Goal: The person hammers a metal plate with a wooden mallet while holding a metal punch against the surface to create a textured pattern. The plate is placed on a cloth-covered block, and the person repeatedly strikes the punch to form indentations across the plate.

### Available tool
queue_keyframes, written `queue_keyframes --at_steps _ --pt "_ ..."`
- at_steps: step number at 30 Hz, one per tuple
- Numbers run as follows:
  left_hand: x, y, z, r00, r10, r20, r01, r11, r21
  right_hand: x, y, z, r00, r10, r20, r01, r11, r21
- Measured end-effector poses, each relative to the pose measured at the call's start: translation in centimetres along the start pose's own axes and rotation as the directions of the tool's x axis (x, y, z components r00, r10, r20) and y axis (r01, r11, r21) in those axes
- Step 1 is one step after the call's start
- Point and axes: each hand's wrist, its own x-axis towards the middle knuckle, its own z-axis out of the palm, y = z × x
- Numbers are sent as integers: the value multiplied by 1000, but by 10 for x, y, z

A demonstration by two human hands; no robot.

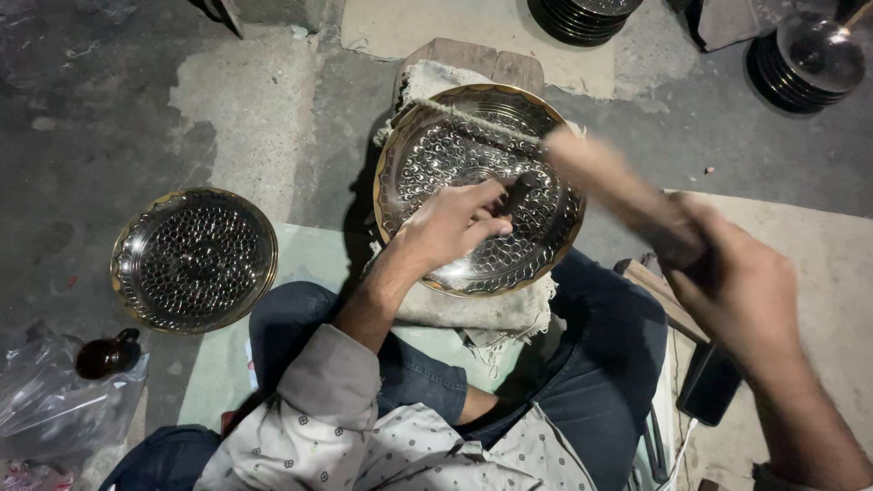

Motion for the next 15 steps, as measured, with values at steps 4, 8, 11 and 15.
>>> queue_keyframes --at_steps 4,8,11,15 --pt "0 1 -1 999 43 -15 -44 997 -58 3 -2 0 996 -89 -12 89 959 271" --pt "0 3 0 1000 -2 1 2 999 -45 0 -14 -8 999 -47 -11 48 992 119" --pt "2 7 1 997 -71 -10 70 997 -31 -7 -19 -18 989 92 120 -77 989 -126" --pt "10 9 -6 991 -80 -110 66 990 -124 -21 -10 -16 999 -50 -19 46 985 -167"
